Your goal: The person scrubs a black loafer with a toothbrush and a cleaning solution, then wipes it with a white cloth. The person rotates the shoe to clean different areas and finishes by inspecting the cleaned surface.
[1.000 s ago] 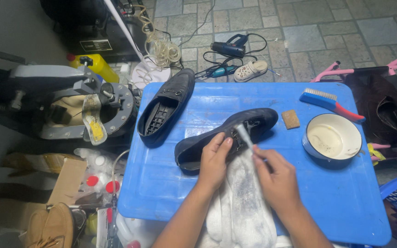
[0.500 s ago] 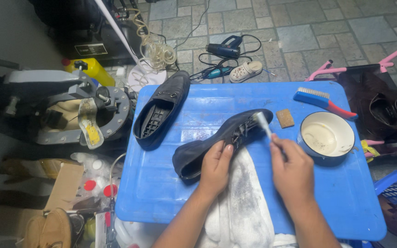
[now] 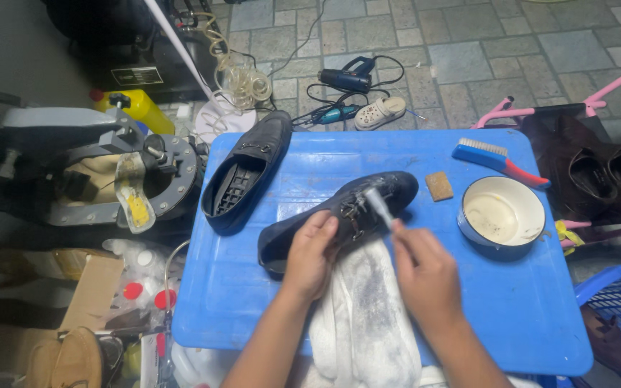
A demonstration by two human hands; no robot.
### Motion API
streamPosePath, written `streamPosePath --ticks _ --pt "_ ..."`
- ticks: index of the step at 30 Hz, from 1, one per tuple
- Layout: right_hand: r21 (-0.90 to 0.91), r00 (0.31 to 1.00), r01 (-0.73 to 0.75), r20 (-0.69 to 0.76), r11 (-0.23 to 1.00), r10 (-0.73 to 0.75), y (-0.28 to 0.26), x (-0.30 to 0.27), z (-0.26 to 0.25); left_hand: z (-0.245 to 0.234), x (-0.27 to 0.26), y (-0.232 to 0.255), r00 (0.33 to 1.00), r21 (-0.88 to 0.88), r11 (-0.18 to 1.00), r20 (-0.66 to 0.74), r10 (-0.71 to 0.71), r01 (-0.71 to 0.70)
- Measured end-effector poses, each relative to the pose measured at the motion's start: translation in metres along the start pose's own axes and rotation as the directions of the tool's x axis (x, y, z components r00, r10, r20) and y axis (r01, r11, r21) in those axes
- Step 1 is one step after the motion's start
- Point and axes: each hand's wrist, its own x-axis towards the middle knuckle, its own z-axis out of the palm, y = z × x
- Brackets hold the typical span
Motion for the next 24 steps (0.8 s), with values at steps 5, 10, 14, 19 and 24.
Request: streamPosePath --ticks 5,10,14,19,24 --pt "-0.166 0.995 -0.078 -0.077 0.983 0.066 0.013 0.007 -0.013 -0.004 0.0 0.033 0.98 0.124 0.975 0.048 -0.193 0.186" --pt "-0.161 0.997 -0.053 0.042 0.986 0.061 0.008 0.003 -0.002 0.011 0.002 0.043 0.976 0.155 0.966 0.043 -0.215 0.206" --pt "-0.228 0.985 -0.155 0.041 0.961 0.168 0.014 0.012 -0.006 0.019 0.003 0.057 0.987 0.746 0.649 -0.07 -0.142 0.147" --pt "-0.166 0.985 -0.093 0.129 0.982 0.115 0.009 0.01 0.0 0.009 0.023 0.062 0.974 0.823 0.531 -0.115 -0.195 0.203" --pt "-0.185 0.989 -0.12 0.066 0.975 0.134 0.006 0.022 0.001 -0.028 0.043 0.053 0.924 0.357 0.862 -0.012 -0.382 0.361"
